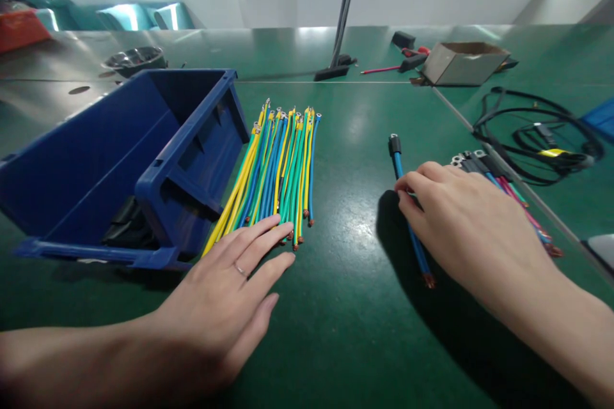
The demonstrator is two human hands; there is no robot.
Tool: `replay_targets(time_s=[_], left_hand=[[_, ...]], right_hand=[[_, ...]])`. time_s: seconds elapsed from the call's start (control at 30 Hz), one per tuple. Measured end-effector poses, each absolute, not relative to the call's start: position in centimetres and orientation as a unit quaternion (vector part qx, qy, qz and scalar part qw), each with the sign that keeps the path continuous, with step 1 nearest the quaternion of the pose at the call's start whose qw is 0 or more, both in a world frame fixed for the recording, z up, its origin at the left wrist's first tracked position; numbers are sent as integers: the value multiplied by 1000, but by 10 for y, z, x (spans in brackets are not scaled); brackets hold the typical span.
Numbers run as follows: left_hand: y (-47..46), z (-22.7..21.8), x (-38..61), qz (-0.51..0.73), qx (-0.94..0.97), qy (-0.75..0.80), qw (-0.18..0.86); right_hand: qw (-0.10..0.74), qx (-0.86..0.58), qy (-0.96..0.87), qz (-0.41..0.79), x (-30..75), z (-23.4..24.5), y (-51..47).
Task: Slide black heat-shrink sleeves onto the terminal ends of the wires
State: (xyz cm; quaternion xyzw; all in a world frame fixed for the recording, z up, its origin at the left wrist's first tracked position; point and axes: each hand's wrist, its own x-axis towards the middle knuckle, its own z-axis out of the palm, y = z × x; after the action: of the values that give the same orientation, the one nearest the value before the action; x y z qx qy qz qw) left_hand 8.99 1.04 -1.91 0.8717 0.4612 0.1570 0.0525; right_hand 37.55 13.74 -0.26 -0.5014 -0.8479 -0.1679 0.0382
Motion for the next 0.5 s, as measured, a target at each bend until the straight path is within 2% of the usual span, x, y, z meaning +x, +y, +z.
replay_targets(time_s=[0.27,0.5], left_hand=[[11,-20,90,153,873,461,43],[11,-20,91,155,870,465,51]], right_hand=[[-8,-530,-839,-125,401,3,143],[-101,-600,-787,-101,391,13,134]])
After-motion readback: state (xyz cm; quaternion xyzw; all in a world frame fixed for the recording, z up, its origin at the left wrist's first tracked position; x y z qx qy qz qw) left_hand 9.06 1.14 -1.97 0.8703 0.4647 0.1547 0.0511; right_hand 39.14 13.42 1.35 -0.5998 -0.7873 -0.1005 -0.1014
